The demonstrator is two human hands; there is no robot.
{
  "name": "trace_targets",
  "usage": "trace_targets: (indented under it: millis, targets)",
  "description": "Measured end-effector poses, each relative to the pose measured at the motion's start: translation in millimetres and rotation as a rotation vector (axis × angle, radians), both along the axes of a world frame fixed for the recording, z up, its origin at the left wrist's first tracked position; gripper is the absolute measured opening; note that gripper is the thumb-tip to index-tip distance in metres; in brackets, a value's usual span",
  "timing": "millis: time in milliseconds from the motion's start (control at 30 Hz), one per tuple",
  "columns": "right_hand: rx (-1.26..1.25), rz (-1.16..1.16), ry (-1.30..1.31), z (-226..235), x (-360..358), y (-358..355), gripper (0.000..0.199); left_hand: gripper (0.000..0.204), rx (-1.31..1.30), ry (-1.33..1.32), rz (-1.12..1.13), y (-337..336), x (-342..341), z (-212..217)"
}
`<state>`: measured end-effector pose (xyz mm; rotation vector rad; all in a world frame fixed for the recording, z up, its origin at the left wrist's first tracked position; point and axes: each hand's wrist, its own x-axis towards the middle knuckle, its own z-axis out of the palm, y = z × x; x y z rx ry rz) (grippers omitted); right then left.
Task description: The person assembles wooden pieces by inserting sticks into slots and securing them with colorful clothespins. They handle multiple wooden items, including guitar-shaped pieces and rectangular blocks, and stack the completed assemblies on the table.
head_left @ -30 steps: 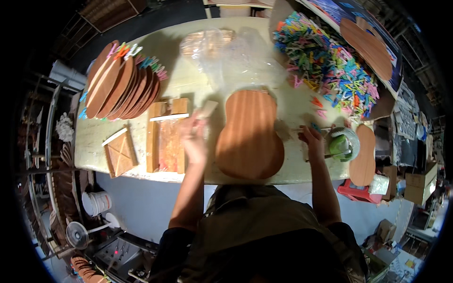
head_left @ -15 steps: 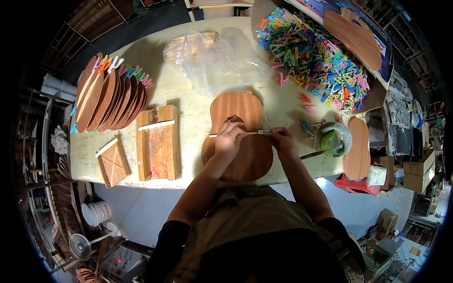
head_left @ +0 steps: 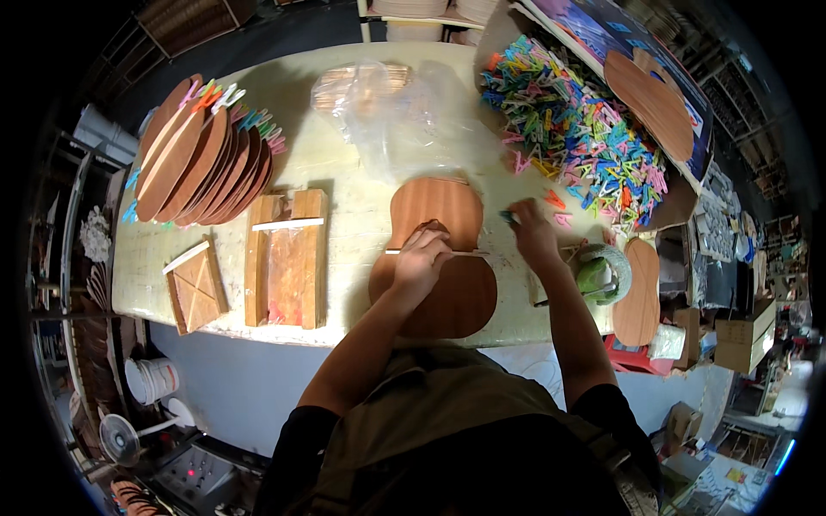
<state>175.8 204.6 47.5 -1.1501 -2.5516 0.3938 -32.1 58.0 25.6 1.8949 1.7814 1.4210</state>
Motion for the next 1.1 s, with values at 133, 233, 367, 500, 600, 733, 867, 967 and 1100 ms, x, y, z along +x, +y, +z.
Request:
trace_targets:
  millis: [133,233,367,500,600,733,867,967,1100]
  targets:
    - [0.293,0.48,0.066,28.5,-71.0,-6.8,0.021,0.013,0.067,-0.012,-0.012,0.8,-0.5,1.6]
    - [0.089,0.197,0.113,28.0,-98.5,-13.9,0.023,0.013,0.118,-0.001,-0.011,1.0,-3.2,0.2]
    - [0.012,-0.015,-0.167,16.3,-131.1,-26.0,0.042,0.01,0.064,-0.04,0.001,-1.9,-2.4,-4.7]
    - [-0.063,0.066,0.006,6.2,-164.0,-21.8,0.041,0.009,0.051,-0.092,-0.034,-4.4,-3.4,0.9]
    - [-0.574,0.213,0.27,6.7,-190.5,-29.7,0.028,0.011,0.08,-0.12,-0.003,-5.9,-3.3,-0.6]
    - [-0.973,0.437,0.379,-0.4,-222.0,-44.8,0.029,0.012,-0.024,-0.072,0.046,-7.1,-0.1,-14.7]
    - [-0.996,0.52,0.209,0.4,-234.2,-38.0,0.021,0.012,0.022,-0.04,0.005,-6.1,-1.2,-12.1]
    - [-0.592,0.554,0.101,7.2,-239.2,-26.8,0.02,0.014,-0.007,-0.05,-0.039,-7.6,-6.8,-7.8]
    - [-0.292,0.606,0.071,10.3,-256.8,-38.0,0.02,0.019,-0.003,-0.022,-0.001,-7.5,-4.2,-11.3]
